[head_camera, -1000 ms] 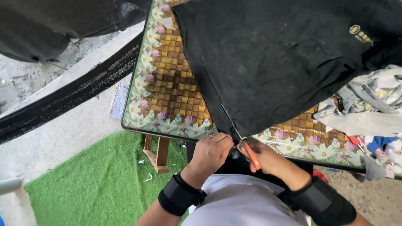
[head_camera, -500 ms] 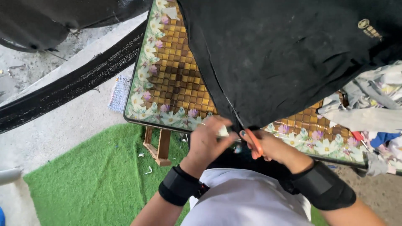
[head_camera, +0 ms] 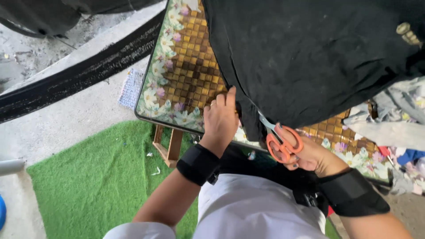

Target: The person cuts strips from a black garment using handheld scissors, holding the fabric with one hand and cutting with the other, occasionally trimming loose threads.

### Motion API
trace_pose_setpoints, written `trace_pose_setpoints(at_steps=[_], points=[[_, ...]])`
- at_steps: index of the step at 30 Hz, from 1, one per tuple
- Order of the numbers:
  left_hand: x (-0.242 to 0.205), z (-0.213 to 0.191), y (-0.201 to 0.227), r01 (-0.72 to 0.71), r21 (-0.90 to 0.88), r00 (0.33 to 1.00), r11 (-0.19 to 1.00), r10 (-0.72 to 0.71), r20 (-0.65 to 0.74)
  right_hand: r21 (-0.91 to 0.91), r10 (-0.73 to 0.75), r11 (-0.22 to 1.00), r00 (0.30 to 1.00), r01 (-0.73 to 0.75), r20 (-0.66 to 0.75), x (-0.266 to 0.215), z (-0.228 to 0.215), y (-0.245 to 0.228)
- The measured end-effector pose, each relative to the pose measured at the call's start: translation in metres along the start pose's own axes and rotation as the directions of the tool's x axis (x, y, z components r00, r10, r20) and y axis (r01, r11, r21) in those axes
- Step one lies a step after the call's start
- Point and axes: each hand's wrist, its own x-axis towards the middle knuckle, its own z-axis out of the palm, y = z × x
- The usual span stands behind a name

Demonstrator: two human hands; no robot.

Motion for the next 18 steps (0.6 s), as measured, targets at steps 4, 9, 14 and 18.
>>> trace_pose_setpoints(at_steps=[4, 9, 14, 18], points=[[0.004, 0.008, 0.004, -0.058, 0.034, 0.993, 0.998, 0.061, -0.105, 0.054, 0.033, 0.998, 0.993, -0.039, 0.115, -0.001, -0.001, 0.004], [0.008, 0.010, -0.004, -0.230, 0.033, 0.956, 0.973, 0.232, -0.181, -0.164, 0.012, 0.986, 1.000, -0.010, 0.010, 0.003, 0.010, 0.004], [-0.004, 0.018, -0.013, -0.197, -0.070, 0.970, 0.978, 0.184, -0.156, -0.501, 0.079, 0.857, 0.991, -0.123, -0.109, 0.019, 0.014, -0.004], [-0.009, 0.026, -0.016, -0.120, -0.097, 0.984, 0.988, 0.105, -0.147, -0.522, 0.102, 0.840, 0.988, -0.146, -0.112, 0.025, 0.023, -0.017]])
